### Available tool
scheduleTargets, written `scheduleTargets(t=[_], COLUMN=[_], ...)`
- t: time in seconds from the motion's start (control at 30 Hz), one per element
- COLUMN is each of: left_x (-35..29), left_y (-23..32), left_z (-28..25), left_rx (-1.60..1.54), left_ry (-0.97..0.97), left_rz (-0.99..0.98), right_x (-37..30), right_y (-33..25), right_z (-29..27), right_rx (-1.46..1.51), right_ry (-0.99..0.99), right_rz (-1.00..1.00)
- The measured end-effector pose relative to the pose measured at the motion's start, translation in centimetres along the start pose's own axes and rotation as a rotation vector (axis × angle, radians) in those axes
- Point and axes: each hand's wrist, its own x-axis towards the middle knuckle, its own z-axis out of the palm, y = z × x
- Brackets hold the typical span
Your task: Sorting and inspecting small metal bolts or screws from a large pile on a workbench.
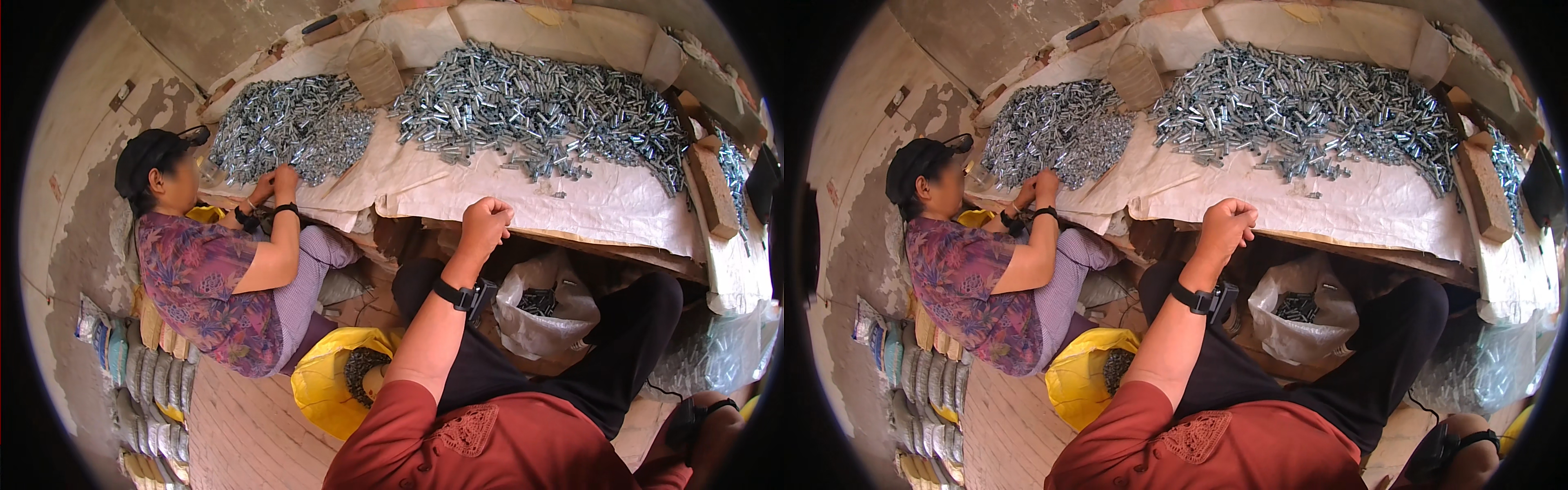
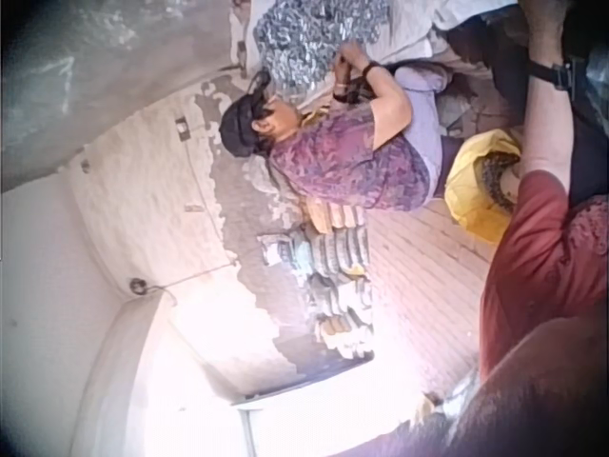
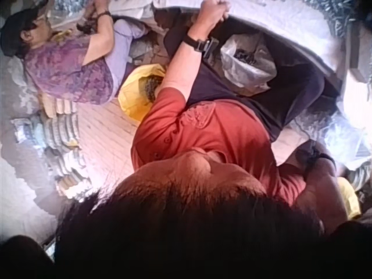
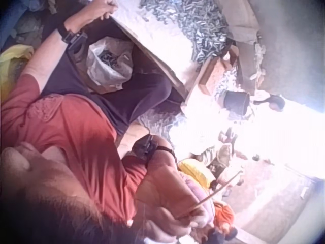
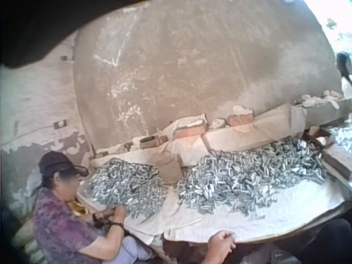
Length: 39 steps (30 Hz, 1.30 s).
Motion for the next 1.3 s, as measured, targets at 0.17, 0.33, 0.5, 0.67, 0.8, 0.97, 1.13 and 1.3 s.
scheduleTargets(t=[0.17, 0.33, 0.5, 0.67, 0.8, 0.97, 1.13, 1.3], left_x=[0.1, 0.2, 0.4, 0.6, 0.6, 0.5, 0.3, 0.4], left_y=[-0.2, -0.5, -0.9, -1.3, -1.2, -1.1, -0.9, -0.8], left_z=[-0.1, 0.0, 0.2, 0.3, 0.3, 0.1, 0.1, 0.3], left_rx=[0.033, 0.014, -0.007, -0.001, 0.021, 0.033, 0.052, 0.053], left_ry=[0.005, 0.011, 0.02, 0.033, 0.035, 0.039, 0.048, 0.044], left_rz=[0.025, 0.025, 0.026, 0.058, 0.062, 0.075, 0.072, 0.097], right_x=[-0.2, -0.2, -0.2, -0.4, -0.5, -0.4, -0.5, -0.6], right_y=[0.2, 0.5, 0.9, 1.2, 1.3, 1.6, 1.8, 1.9], right_z=[0.3, 0.6, 1.0, 1.6, 2.0, 2.4, 2.8, 3.3], right_rx=[0.028, 0.068, 0.11, 0.152, 0.182, 0.219, 0.254, 0.276], right_ry=[-0.025, -0.053, -0.078, -0.096, -0.115, -0.143, -0.165, -0.194], right_rz=[0.057, 0.102, 0.143, 0.19, 0.227, 0.268, 0.314, 0.377])
